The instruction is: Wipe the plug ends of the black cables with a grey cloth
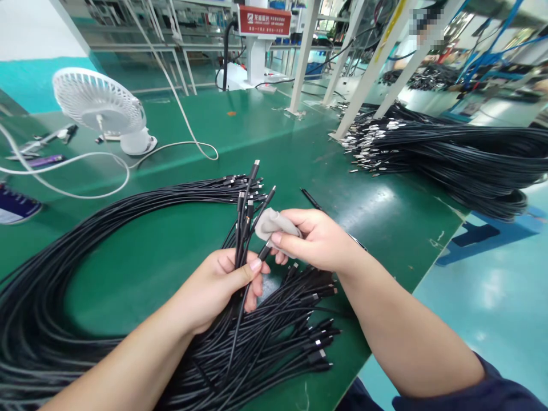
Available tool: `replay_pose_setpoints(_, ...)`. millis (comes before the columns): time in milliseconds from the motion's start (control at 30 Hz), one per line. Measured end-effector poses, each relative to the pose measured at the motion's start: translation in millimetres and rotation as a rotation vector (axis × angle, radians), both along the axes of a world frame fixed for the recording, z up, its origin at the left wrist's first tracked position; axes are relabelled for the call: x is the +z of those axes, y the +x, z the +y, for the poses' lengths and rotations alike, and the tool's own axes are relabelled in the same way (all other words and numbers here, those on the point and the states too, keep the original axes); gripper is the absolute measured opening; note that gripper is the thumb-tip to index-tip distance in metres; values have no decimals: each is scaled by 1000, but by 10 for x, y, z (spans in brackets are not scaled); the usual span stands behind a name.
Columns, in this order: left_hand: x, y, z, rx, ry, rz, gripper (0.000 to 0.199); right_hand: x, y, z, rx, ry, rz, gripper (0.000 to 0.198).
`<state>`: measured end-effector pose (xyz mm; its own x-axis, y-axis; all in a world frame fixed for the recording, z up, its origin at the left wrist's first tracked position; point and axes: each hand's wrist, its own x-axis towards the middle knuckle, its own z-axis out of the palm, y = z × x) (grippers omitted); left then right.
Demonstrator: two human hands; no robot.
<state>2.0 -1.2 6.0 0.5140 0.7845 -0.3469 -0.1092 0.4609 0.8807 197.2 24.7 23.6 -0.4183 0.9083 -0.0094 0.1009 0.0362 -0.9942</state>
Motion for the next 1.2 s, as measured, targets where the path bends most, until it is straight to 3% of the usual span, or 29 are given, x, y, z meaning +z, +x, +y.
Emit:
replay_pose_setpoints(100, 6, 7, 3, 10, 7, 7, 39, -3, -19, -21, 98, 38, -30, 4)
replay_pose_setpoints(233, 27, 26, 4, 26, -9, 33, 39, 9, -15, -17, 117, 87, -102, 5)
replay_pose_setpoints(467, 32, 30, -8, 82, -83, 32, 43, 4, 81, 66, -171, 167, -60, 7)
replay_pose_setpoints(533, 21, 31, -11, 108, -87, 33, 45, -15, 91, 73, -189, 162, -41, 8)
replay_pose_setpoints(733, 1, 51, -22, 162, 5, 38, 43, -56, -19, 2, -48, 130, -72, 9)
replay_pose_setpoints(933, -24, 55, -7, 155, 43, 54, 37, -39, -92, -56, 55, 290, -181, 10)
replay_pose_setpoints(1200, -41, 57, -4, 131, 57, 97, 34, -21, -12, 1, 146, 160, -228, 10)
